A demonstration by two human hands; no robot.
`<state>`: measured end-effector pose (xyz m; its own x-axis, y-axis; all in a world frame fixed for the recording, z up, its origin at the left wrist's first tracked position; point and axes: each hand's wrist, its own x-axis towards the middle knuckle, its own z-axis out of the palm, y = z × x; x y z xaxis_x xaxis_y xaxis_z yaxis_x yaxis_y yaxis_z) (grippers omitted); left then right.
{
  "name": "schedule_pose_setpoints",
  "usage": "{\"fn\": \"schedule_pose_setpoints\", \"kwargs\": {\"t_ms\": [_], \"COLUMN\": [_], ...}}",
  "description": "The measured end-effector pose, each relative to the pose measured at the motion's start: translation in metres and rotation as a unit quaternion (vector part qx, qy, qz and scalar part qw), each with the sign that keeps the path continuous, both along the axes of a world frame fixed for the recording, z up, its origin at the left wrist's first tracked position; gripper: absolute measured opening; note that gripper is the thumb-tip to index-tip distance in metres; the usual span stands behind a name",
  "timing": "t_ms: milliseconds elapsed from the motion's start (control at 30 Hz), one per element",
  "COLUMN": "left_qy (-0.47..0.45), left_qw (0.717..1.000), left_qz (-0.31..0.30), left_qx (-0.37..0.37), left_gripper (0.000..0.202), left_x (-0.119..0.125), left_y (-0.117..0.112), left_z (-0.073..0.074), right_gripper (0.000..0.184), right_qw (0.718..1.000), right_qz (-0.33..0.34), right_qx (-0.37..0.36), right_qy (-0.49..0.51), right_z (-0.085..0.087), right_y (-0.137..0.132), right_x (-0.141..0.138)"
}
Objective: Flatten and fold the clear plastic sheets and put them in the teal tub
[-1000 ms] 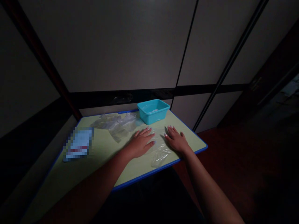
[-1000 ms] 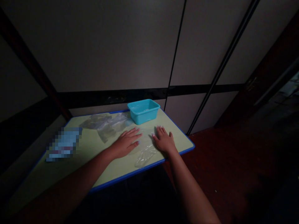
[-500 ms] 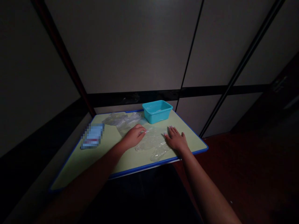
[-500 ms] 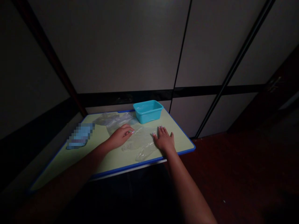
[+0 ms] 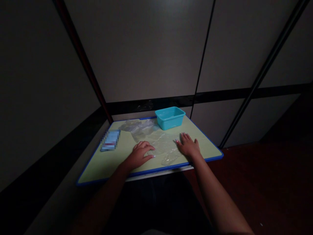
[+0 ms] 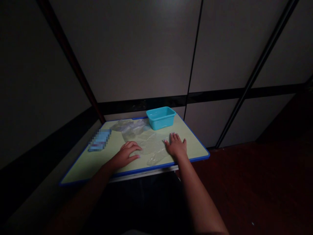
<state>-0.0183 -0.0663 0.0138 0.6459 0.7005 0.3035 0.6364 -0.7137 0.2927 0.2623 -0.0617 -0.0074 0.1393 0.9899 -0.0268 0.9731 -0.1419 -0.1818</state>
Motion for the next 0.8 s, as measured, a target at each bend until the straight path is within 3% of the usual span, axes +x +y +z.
{"fn": "schedule_pose_setpoints", "kwargs": {"t_ms": [200, 467, 800], "left_qy": [-0.005, -0.029, -0.019], "left_qw": [0.998, 0.999, 0.999], "left_qz": [-0.057, -0.038, 0.031], "left_qx": [0.005, -0.002, 0.03], "left_gripper": [0.015, 0.011, 0.027], "left_x": [0.005, -0.02, -0.049], "left_y": [0.008, 0.004, -0.011], "left_z": [-0.003, -0.01, -0.016], "right_gripper": [0.069, 0.07, 0.068], "right_qw": [1.0, 1.0, 1.0], "right_qz": [0.004, 0.006, 0.008], "right_qx": [0.02, 0.013, 0.012], "right_qy": [0.004, -0.002, -0.011], "right_z": [-0.001, -0.002, -0.002], "right_y": [0.0, -0.001, -0.001], "right_x": [0.0, 0.0, 0.001]}}
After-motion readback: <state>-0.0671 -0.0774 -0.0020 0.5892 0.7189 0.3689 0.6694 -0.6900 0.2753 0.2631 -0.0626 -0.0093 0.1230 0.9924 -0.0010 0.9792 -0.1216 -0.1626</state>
